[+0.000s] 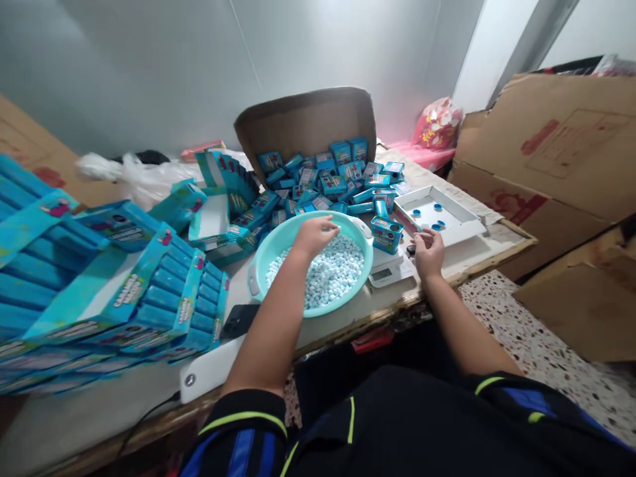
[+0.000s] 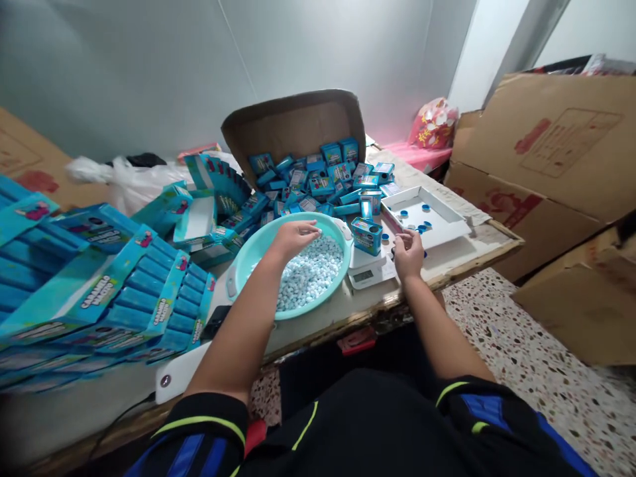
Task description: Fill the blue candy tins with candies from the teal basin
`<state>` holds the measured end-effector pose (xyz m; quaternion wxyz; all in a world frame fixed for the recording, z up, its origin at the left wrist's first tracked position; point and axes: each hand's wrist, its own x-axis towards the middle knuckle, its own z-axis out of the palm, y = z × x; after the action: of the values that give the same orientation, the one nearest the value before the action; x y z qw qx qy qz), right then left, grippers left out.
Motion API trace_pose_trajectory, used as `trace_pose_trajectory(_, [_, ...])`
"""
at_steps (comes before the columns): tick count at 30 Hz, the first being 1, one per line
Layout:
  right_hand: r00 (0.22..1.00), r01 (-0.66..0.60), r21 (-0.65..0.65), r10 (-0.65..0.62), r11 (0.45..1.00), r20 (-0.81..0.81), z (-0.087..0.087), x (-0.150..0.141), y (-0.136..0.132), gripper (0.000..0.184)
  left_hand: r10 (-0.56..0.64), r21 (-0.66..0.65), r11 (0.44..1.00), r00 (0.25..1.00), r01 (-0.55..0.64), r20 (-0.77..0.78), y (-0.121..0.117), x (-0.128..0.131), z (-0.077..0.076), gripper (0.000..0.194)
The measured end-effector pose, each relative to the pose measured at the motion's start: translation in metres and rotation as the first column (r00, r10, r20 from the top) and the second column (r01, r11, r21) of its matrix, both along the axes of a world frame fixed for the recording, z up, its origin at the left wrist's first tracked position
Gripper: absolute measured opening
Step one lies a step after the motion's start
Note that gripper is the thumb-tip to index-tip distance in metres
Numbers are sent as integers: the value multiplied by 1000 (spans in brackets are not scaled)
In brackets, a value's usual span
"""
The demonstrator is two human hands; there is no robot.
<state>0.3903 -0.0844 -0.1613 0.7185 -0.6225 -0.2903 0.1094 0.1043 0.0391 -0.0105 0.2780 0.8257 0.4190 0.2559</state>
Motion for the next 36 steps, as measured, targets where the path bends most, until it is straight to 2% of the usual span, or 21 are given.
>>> trace_pose_trajectory(5, [991, 22, 40, -16, 999, -134, 7, -2, -3, 37, 75, 174, 980, 991, -94, 112, 6, 0, 1, 16])
trace_pose_trajectory(11, [988, -15, 38, 21, 999, -153, 13, -7, -1, 39, 141, 172, 971, 978, -167, 152, 9, -4, 9, 35])
trace_pose_trajectory(13, [986, -22, 55, 31, 998, -165, 15, -10, -1, 40, 152, 174, 971, 986, -162, 70, 10, -6, 9, 39])
trace_pose_trajectory(14, [984, -24, 64, 35, 998, -173, 16, -11, -1, 41, 142, 162, 977, 990, -137, -18, 10, -7, 8, 40])
trace_pose_trajectory(16, [980, -28, 78, 43, 997, -194, 17, -14, -1, 42, 114, 90, 992, 949, -91, -294, 10, -8, 3, 42])
trace_pose_trajectory(18, [975, -38, 83, 55, 996, -215, 19, -15, 0, 42, 63, -28, 995, 806, -98, -589, 10, -7, -4, 55])
trace_pose_trajectory(20, [971, -52, 80, 69, 995, -230, 21, -15, 0, 41, -32, -136, 985, 668, -104, -744, 10, -4, -10, 69])
trace_pose_trajectory(21, [969, -59, 76, 75, 995, -236, 22, -14, 0, 40, -87, -178, 981, 636, -80, -767, 10, -3, -13, 73])
trace_pose_trajectory(23, [966, -64, 61, 78, 996, -248, 22, -13, -1, 39, -161, -218, 976, 621, -15, -767, 12, 0, -14, 73])
trace_pose_trajectory(29, [952, -27, 11, 29, 1000, -306, 24, -8, -12, 36, -218, -252, 967, 631, 37, -744, 16, 4, -8, 59])
trace_pose_trajectory(33, [950, 32, 30, -21, 999, -312, 23, -5, -16, 32, -228, -289, 957, 619, 3, -752, 18, 10, -9, 51])
trace_pose_trajectory(36, [958, 15, 13, -11, 1000, -287, 21, -1, -15, 27, -225, -301, 953, 595, -30, -771, 17, 13, -10, 41])
